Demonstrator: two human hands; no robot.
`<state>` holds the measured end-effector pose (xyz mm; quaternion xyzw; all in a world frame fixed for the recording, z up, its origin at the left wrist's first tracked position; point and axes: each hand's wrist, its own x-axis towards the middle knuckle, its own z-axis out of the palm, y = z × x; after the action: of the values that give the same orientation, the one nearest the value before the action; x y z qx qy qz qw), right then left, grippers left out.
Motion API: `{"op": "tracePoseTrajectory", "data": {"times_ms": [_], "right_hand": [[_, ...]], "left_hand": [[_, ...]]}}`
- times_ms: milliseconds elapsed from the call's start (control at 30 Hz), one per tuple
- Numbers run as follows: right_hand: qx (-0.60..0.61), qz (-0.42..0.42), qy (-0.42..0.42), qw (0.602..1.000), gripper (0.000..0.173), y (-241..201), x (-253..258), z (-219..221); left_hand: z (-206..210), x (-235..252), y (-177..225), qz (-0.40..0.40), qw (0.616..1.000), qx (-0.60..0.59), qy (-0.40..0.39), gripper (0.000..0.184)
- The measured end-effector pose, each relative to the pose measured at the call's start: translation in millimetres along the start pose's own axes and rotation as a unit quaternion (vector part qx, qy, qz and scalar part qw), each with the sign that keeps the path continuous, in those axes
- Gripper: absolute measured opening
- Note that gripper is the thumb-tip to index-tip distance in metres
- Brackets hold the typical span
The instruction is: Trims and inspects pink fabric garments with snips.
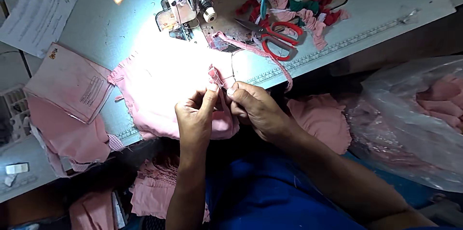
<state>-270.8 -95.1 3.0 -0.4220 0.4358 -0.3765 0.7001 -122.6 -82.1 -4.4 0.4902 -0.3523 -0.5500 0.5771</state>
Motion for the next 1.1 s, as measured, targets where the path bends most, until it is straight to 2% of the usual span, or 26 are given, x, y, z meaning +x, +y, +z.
{"op": "tracePoseTrajectory", "data": {"times_ms": [100, 167, 233, 367, 433, 600, 667, 700, 767, 867, 967, 1100], "right_hand": [[-0.130, -0.049, 0.053, 0.989, 0.022, 2.9, -1.3, 2.1], [-0.171, -0.066, 0.069, 0.981, 0.020, 4.4, -2.1, 3.2], [-0.113, -0.056, 0.050, 0.991, 0.022, 6.3, -0.1, 3.0], [0.062, 0.033, -0.017, 0.997, 0.027, 1.6, 4.3, -0.9], [0.059, 0.042, -0.024, 0.997, 0.028, -0.5, 4.8, -3.8], [-0.121, -0.036, 0.035, 0.991, 0.022, -0.1, 1.8, -3.5], [-0.146, -0.050, 0.050, 0.987, 0.022, 0.9, 2.3, -2.4], [-0.121, -0.045, 0.044, 0.991, 0.023, 1.5, 3.2, -2.0], [0.002, 0.006, 0.005, 1.000, 0.027, 0.6, 4.3, -0.8], [0.135, 0.103, -0.057, 0.984, 0.038, -3.1, 5.2, -5.9], [0.141, 0.106, -0.056, 0.983, 0.040, -3.9, 4.5, -7.1], [0.055, 0.031, -0.005, 0.998, 0.029, -1.5, 2.4, -1.7]], "left_hand": [[0.7, -0.5, -0.2, 0.000, 1.000, 0.001, -0.002, 0.013], [0.6, -0.5, -0.6, 0.004, 1.000, 0.004, -0.004, 0.012], [0.2, -0.1, -0.9, 0.007, 1.000, 0.006, -0.006, 0.013], [-1.9, 1.4, -1.4, -0.002, 1.000, 0.003, -0.007, 0.013], [-1.8, 1.7, -1.3, 0.005, 1.000, 0.007, -0.009, 0.012], [0.7, 1.7, -0.6, 0.014, 1.000, 0.015, -0.008, 0.011], [0.1, 2.1, -1.2, 0.020, 0.999, 0.020, -0.016, 0.010], [0.0, 2.3, -0.9, 0.024, 0.999, 0.024, -0.018, 0.011], [-0.9, 3.1, 0.0, 0.028, 0.999, 0.032, -0.018, 0.012], [-3.0, 3.8, 1.5, 0.017, 0.999, 0.030, -0.021, 0.013], [-2.7, 3.3, 1.6, 0.012, 0.999, 0.023, -0.023, 0.012], [-0.4, 4.0, 0.4, 0.028, 0.999, 0.039, -0.026, 0.013]]}}
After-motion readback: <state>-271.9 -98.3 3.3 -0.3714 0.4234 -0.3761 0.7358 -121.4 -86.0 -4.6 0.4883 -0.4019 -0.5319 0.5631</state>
